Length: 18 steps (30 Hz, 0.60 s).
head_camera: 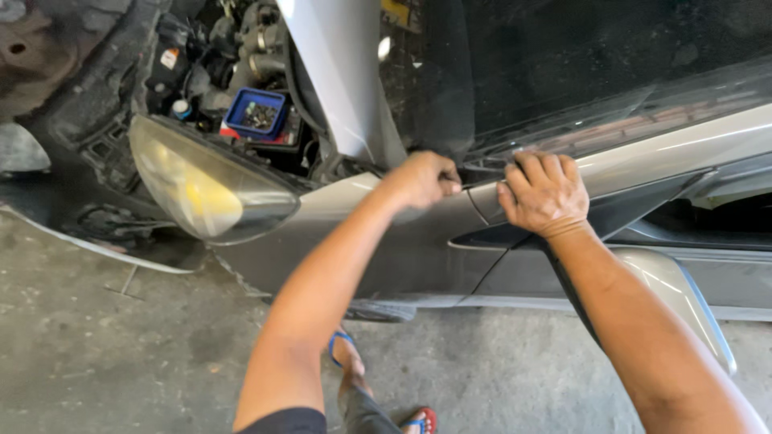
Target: The person repeatedly presses and adjusts the front bumper trim near the headlight and hood line, then uses a screwdriver to pry and reseat the trim. The person works along the bumper edge, checking fit and alignment by hand.
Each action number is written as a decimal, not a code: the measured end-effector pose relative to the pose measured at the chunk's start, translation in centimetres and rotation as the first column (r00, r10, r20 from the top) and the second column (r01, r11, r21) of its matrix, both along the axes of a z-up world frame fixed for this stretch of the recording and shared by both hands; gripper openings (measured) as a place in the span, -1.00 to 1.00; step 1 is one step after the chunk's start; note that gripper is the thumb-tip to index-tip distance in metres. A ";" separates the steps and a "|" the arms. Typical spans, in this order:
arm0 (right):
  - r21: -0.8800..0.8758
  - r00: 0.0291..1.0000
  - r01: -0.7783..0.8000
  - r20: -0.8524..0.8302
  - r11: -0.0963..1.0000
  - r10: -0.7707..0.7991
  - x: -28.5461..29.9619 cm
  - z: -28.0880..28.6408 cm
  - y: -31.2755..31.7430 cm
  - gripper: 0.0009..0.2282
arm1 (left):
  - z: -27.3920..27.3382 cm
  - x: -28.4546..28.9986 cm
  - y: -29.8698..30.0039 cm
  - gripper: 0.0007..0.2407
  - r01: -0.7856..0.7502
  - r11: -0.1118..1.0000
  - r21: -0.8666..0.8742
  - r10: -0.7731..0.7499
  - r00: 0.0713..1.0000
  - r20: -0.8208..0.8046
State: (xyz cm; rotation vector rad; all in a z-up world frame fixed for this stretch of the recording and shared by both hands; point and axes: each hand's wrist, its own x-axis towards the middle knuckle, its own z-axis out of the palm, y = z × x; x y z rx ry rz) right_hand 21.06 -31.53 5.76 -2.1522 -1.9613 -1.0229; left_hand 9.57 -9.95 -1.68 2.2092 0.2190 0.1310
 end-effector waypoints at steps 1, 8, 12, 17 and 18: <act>-0.005 1.000 0.004 -0.005 1.000 -0.004 0.0 0.1 -0.1 -0.80 | 0.6 0.8 0.7 -0.80 0.057 0.996 -0.070 -0.064 0.992 -0.111; 0.037 0.999 -0.032 -0.036 0.999 0.034 0.3 0.4 0.0 -0.79 | 3.8 4.0 1.7 -0.81 0.186 0.982 0.035 -0.154 0.893 -0.423; 0.037 0.997 -0.052 -0.057 0.998 0.054 0.6 0.5 -0.3 -0.78 | 3.6 4.0 0.8 -0.80 0.178 0.969 0.171 -0.094 0.907 -0.411; 0.056 0.994 -0.074 -0.073 0.996 0.078 0.7 1.6 -0.3 -0.78 | 3.5 4.9 1.5 -0.77 0.232 0.953 0.194 -0.119 0.878 -0.464; 0.067 0.993 -0.087 -0.074 0.994 0.092 0.6 1.7 -0.1 -0.78 | 3.5 5.0 1.8 -0.74 0.257 0.949 0.183 -0.131 0.849 -0.512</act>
